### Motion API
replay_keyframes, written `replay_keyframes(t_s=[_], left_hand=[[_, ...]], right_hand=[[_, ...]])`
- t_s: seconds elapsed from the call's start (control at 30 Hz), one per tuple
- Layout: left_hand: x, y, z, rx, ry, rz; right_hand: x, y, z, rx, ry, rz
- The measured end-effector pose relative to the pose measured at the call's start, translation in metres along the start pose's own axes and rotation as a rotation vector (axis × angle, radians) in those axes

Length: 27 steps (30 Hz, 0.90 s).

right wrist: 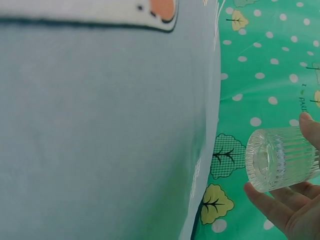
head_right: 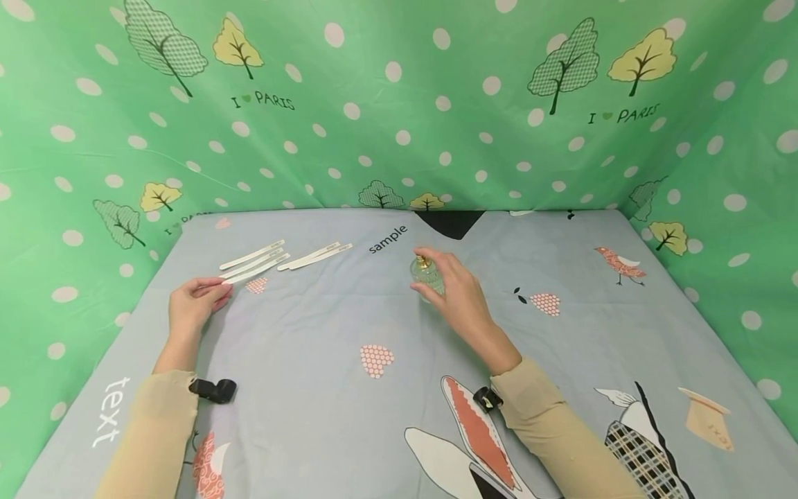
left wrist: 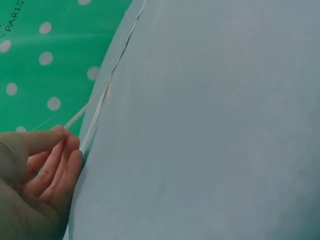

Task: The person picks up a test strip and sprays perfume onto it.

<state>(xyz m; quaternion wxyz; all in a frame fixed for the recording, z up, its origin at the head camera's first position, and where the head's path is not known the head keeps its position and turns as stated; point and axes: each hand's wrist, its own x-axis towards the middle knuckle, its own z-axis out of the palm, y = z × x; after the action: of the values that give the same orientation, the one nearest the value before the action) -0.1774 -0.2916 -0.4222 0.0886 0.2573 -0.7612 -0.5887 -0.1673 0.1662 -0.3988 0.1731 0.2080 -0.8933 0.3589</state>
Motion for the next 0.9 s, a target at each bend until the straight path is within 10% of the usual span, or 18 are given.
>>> replay_keyframes(t_s=[0.9], left_hand=[[-0.002,0.016,0.014,0.067,0.000,0.136]], right_hand=[[0.000,0.001,0.000,-0.009,0.002,-0.004]])
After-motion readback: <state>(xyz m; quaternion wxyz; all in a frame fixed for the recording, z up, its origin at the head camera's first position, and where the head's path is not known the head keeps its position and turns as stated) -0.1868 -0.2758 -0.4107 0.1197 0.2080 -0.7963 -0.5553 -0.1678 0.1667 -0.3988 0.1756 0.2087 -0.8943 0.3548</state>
